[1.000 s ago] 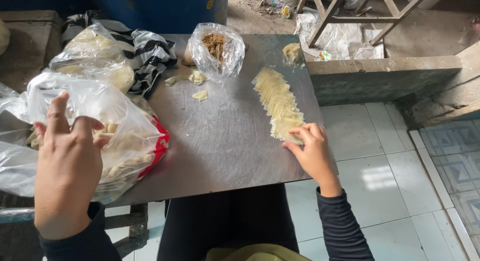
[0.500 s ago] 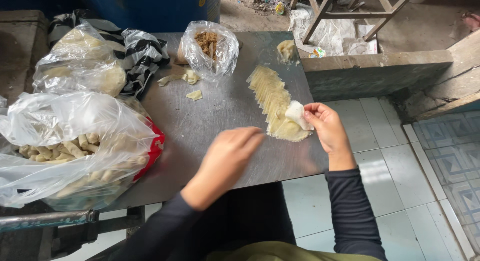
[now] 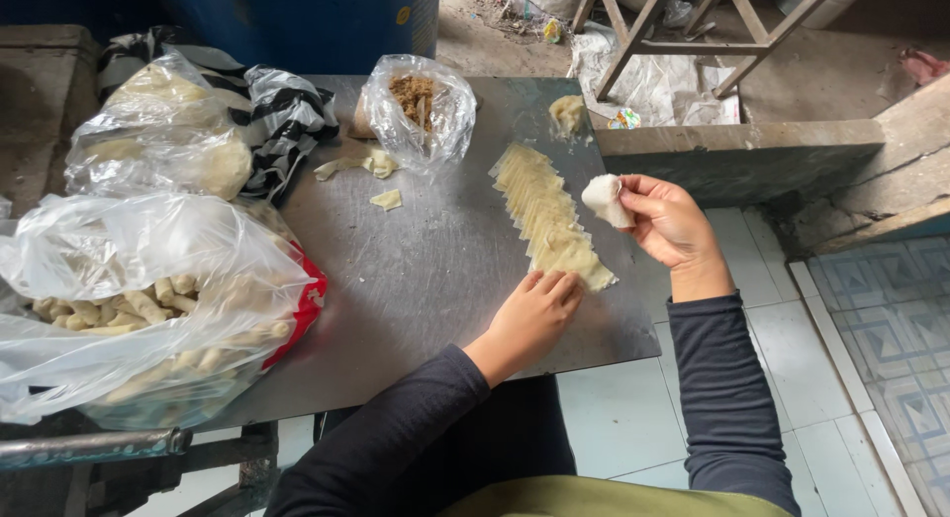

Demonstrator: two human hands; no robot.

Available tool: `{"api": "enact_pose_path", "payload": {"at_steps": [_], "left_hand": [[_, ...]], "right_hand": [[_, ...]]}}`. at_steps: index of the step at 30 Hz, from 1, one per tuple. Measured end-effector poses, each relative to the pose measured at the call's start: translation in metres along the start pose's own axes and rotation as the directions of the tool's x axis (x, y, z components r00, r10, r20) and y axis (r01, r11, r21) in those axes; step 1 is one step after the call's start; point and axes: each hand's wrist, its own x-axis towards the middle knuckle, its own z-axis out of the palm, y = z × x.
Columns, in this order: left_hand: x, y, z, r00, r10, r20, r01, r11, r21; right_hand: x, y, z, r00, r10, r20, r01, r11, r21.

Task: The person takes thin dough wrapper sheets one at a time, places a scoop of brown filling from a plastic-lined container onto each sheet, folds and rolls the wrapper around the filling by hand, and places the finished filled rolls into a large plastic bag beside the metal work table.

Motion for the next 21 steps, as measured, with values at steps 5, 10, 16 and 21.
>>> {"api": "enact_pose_path", "payload": {"at_steps": [5,10,16,21], "left_hand": [[-0.015,-0.022,-0.039,0.93,-0.366,-0.03,0.319,0.847,-0.425],[-0.043,-0.121,-0.077,0.684,-0.682,-0.257,0.68,0.724,-0.11],[-0.051,-0.189,-0.072,0.627,-0.752,-0.205,0.779,0.6,0.18],[-0.061,-0.199,-0.057,0.633,-0.74,-0.226,0.772,0.627,0.109]], "right_hand": [[0.018,0.0,0.058,0.995,0.049,0.082,-0.05,0.999,0.013],[0.037,0.025,0.129,0.967,-0.21,0.147,0.236,0.952,-0.193],[-0.003,0.063,0.216,0.614,-0.571,0.544,0.743,0.187,-0.642],[-0.029,0.063,0.228,0.632,-0.485,0.604,0.726,0.098,-0.68]]}}
